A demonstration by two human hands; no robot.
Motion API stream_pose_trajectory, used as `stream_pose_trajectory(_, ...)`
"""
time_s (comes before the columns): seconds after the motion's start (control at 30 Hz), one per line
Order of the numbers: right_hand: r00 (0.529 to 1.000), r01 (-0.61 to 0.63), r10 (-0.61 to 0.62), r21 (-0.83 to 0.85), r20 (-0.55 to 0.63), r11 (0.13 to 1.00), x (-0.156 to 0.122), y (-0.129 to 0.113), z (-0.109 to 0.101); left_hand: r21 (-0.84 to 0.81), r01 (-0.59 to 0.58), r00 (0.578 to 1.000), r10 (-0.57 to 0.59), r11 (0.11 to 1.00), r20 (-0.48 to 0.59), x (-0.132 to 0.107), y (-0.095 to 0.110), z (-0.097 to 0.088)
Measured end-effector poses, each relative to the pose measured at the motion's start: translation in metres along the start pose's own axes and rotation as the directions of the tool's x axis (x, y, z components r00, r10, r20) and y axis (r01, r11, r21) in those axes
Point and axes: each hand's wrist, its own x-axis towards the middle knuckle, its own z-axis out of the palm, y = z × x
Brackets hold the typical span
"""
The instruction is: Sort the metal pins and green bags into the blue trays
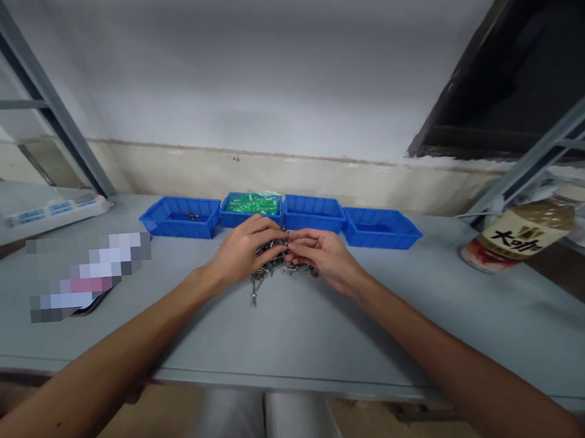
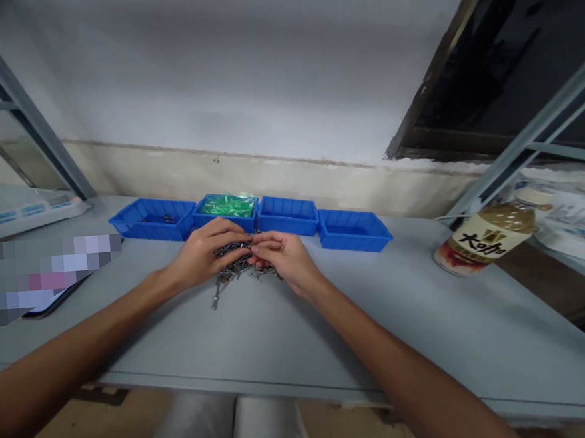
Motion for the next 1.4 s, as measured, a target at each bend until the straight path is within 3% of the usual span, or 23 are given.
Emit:
stream_pose_trajectory(0.2, 1.000, 0.015, -0.016, 0.031, 0.007, 0.999, 0.000, 0.001, -0.001, -0.056, 0.065, 0.997, -0.066, 0.996, -0.029, 0.000, -0.001, 0.002)
stream_pose_trajectory(0.97, 1.000, 0.026, -0.025, 0.040, -0.009, 0.999, -0.001, 0.001, 0.003, -0.177, 0.102, 0.990, -0.117, 0.979, -0.075, 0.003, 0.005, 0.003)
stream_pose_trajectory(1.13, 0.990, 0.095, -0.092, 0.022, -0.107, 0.995, 0.003, -0.001, -0.001, -0.049, 0.185, 0.977, -0.190, 0.981, -0.102, 0.003, -0.008, -0.005)
stream_pose_trajectory(1.27, 0.921, 0.223, -0.259, -0.150, -0.292, 0.963, 0.013, -0.005, -0.028, 0.244, 0.380, 0.915, -0.325, 0.892, -0.237, -0.007, -0.042, -0.029)
stream_pose_trajectory(1.4, 0.904, 0.215, -0.325, -0.363, -0.277, 0.907, 0.021, -0.005, -0.054, 0.396, 0.617, 0.771, -0.423, 0.680, -0.475, -0.022, -0.076, -0.055)
